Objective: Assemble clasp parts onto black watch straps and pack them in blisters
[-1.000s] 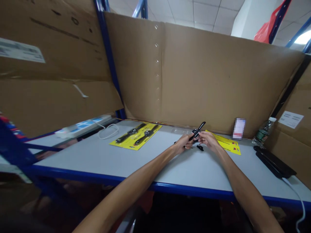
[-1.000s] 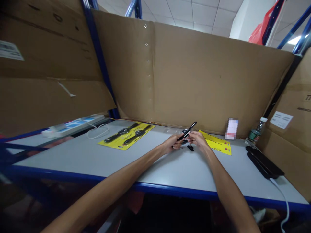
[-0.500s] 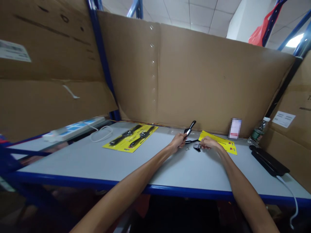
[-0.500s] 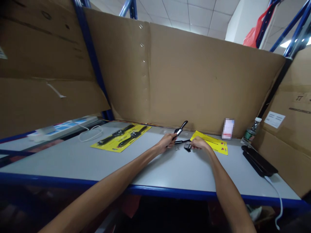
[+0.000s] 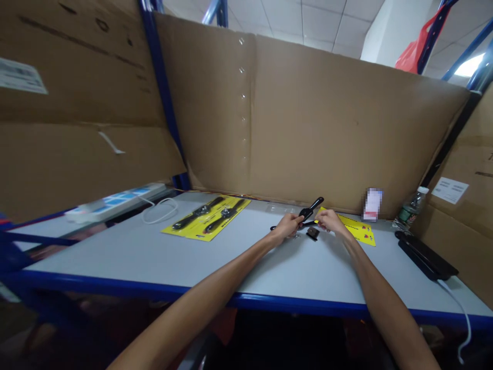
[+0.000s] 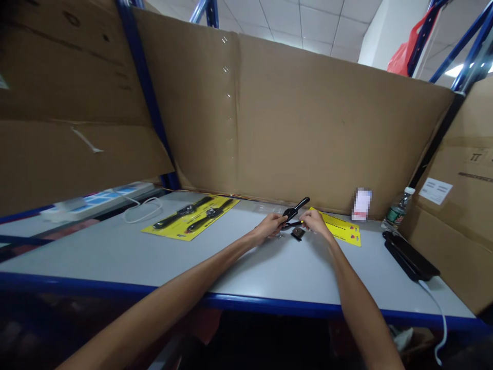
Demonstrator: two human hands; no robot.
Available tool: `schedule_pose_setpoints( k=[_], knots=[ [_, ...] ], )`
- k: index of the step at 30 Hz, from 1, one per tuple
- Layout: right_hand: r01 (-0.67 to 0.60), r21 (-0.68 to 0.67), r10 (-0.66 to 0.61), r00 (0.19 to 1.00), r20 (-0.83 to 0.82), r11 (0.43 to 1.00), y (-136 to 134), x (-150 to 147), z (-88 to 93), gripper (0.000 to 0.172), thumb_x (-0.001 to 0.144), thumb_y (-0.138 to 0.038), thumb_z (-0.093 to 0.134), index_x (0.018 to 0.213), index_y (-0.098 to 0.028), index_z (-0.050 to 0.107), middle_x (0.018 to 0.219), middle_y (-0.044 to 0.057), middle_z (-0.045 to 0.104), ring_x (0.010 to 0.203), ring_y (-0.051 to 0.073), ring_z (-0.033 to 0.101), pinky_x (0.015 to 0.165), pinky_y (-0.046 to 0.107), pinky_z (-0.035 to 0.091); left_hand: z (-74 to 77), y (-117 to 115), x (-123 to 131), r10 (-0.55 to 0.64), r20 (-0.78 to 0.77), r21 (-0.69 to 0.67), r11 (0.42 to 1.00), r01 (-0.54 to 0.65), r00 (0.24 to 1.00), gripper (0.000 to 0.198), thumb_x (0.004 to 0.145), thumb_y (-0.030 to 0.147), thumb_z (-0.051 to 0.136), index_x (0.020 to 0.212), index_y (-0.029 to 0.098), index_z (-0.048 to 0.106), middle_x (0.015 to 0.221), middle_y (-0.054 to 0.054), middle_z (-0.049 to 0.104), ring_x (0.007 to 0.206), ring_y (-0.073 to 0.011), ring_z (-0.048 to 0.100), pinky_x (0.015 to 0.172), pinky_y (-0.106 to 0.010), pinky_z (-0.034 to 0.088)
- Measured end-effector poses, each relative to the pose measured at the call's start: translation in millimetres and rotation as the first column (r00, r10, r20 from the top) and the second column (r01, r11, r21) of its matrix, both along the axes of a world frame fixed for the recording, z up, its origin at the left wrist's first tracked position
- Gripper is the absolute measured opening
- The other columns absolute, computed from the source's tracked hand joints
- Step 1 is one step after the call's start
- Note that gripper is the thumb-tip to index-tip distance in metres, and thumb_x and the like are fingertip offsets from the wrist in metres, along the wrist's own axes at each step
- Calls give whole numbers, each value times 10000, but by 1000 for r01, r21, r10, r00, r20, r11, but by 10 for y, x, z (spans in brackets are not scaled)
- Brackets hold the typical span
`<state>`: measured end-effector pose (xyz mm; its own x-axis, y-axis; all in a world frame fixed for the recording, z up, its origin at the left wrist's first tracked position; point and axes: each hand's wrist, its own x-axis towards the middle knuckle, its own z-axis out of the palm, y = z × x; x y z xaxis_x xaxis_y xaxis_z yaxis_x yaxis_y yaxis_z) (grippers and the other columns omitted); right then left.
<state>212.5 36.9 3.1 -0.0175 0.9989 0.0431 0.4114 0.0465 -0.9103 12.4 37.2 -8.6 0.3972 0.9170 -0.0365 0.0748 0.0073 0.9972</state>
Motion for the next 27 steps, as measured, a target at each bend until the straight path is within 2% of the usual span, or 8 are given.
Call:
schedule_pose_setpoints(
  k=[4,9,17,23,27],
  knots=[
    [-44,-98,31,991,-127,994,-117,-83,115,129,777,-278,692,836,-184,627,718,43,717,528,132,614,424,199,388,-12,-7,-4,-9,-25,22,1000,10,1000,397,970,439,526,666,187,495,404,98,314,319,-52,234,367,-202,137],
    [-116,-117,85,967,-240,986,-180,-141,146,168,798,-311,725,841,-168,647,820,91,740,594,140,647,452,199,449,-49,3,-1,-39,-11,24,999,40,999,452,974,501,490,650,187,499,404,95,309,314,-53,228,366,-209,136],
    [-101,-80,68,936,-345,992,-152,-189,51,236,796,-370,766,814,-157,667,748,84,733,567,128,627,428,181,442,-41,-33,17,-90,-5,35,995,90,996,402,924,499,583,685,184,517,432,95,331,334,-51,244,377,-212,150],
    [-130,-44,109,939,-326,991,-149,-235,9,274,739,-373,817,730,-145,664,612,71,700,516,135,600,437,203,450,-17,-97,40,-106,-31,45,993,107,994,470,883,613,591,687,195,507,437,96,315,344,-55,232,374,-216,144],
    [-127,4,122,944,-306,992,-135,-259,17,280,730,-377,810,719,-144,657,615,63,701,492,125,578,431,207,437,-30,-93,30,-122,6,45,992,121,993,598,860,768,479,679,198,501,432,95,296,343,-53,217,368,-211,142]
  ],
)
